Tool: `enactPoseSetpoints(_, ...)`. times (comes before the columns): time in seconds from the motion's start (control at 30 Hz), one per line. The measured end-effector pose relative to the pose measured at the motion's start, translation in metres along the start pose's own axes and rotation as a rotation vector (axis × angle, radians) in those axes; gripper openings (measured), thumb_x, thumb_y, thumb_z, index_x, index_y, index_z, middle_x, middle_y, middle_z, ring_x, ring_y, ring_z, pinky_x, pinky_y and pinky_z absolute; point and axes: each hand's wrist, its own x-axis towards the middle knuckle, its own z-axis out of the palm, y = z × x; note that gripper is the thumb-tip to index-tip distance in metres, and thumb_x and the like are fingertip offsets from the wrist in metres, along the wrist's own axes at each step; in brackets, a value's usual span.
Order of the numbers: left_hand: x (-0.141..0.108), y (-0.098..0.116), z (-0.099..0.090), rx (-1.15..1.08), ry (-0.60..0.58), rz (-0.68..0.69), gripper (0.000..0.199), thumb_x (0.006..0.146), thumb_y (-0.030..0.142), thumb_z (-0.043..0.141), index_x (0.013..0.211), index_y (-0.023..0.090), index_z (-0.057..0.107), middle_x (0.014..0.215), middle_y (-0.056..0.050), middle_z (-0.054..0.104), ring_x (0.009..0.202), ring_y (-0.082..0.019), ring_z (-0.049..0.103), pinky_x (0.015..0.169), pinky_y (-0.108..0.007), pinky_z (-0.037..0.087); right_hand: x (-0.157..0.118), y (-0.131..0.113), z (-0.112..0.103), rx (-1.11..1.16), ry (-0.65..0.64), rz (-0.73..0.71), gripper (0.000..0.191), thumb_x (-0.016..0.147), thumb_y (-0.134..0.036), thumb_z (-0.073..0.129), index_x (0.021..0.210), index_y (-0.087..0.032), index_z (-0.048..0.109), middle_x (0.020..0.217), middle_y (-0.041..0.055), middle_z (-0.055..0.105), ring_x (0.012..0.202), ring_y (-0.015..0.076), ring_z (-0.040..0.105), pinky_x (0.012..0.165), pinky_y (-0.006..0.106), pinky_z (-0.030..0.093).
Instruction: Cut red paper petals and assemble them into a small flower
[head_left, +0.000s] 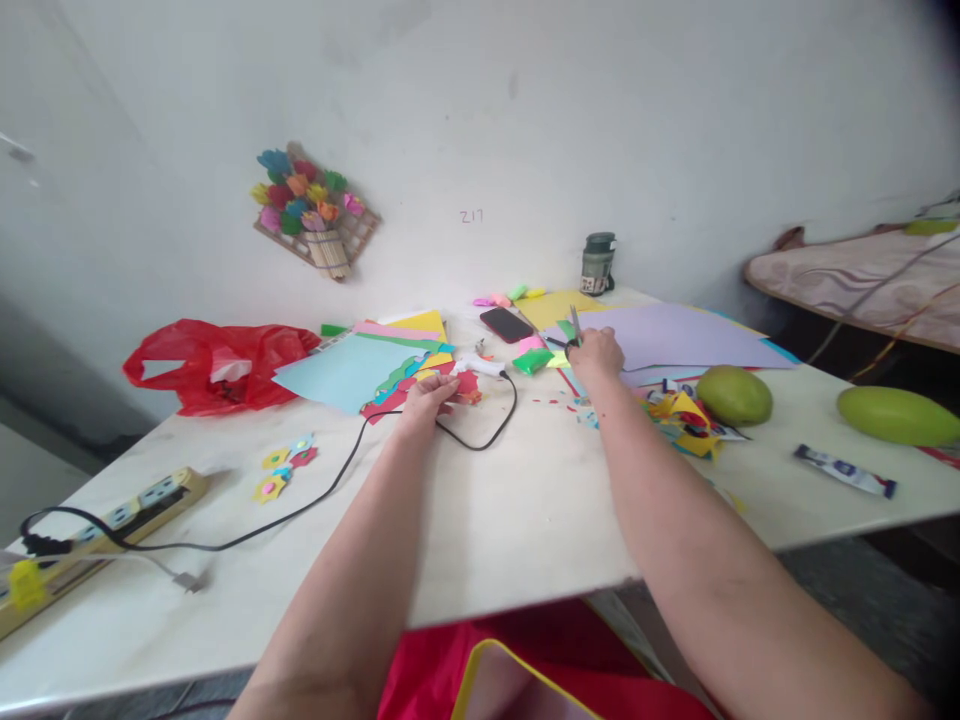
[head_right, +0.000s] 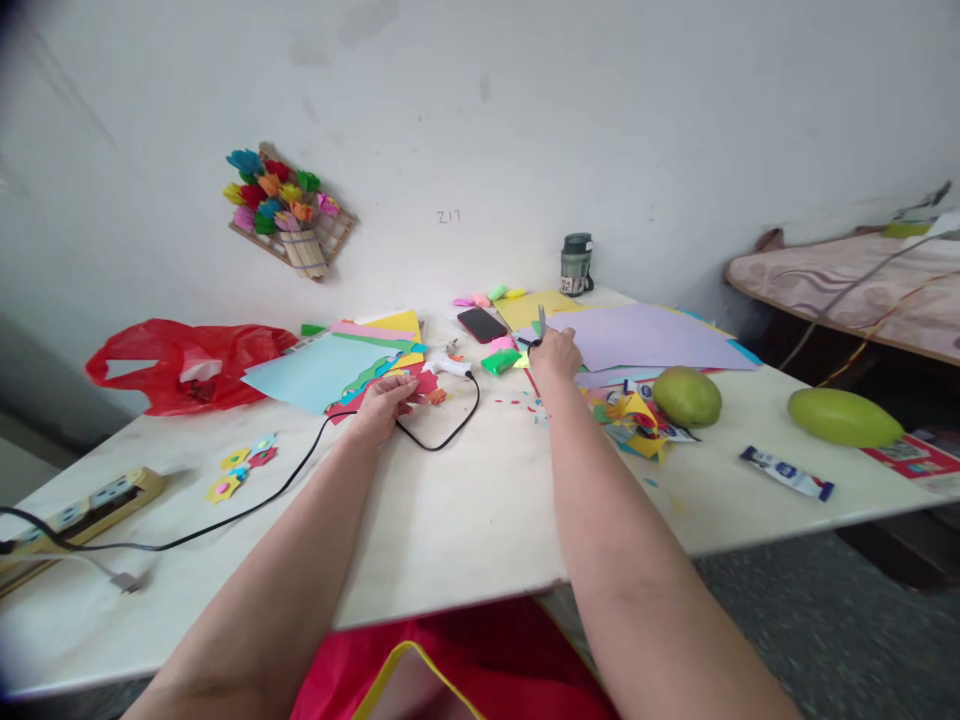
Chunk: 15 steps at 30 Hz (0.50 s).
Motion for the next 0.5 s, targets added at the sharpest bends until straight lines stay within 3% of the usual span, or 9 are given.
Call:
enactPoseSetpoints(0.17,0.001,-0.002,0.002,0.056,-0.026,0.005,0.037,0.06,0.043,0.08,0.078,0.014,0.064,0.07,-0.003,0.069,0.065,-0.017,0.068,0.046,-0.019,0.04,-0.001,0.004,0.002,0.008,0.0,0.035,0.035,0.091,-0.03,0.05,0.118,-0.015,0.066,0.112,0.0169,0.057,0.098,0.0268,0.062,0.081,0.034,0.047)
enactPoseSetpoints(0.5,0.001,-0.003,0.014,0.058,-0.063,-0.019,0.044,0.059,0.046,0.081,0.082,0.013,0.062,0.069,-0.007,0.071,0.064,-0.018,0.068,0.054,-0.024,0.048,0.002,0.01,0.011,-0.019,-0.076,0.127,0.037,0.087,-0.021,0.048,0.116,-0.007,0.066,0.112,0.0233,0.058,0.1,0.0306,0.062,0.08,0.038,0.049)
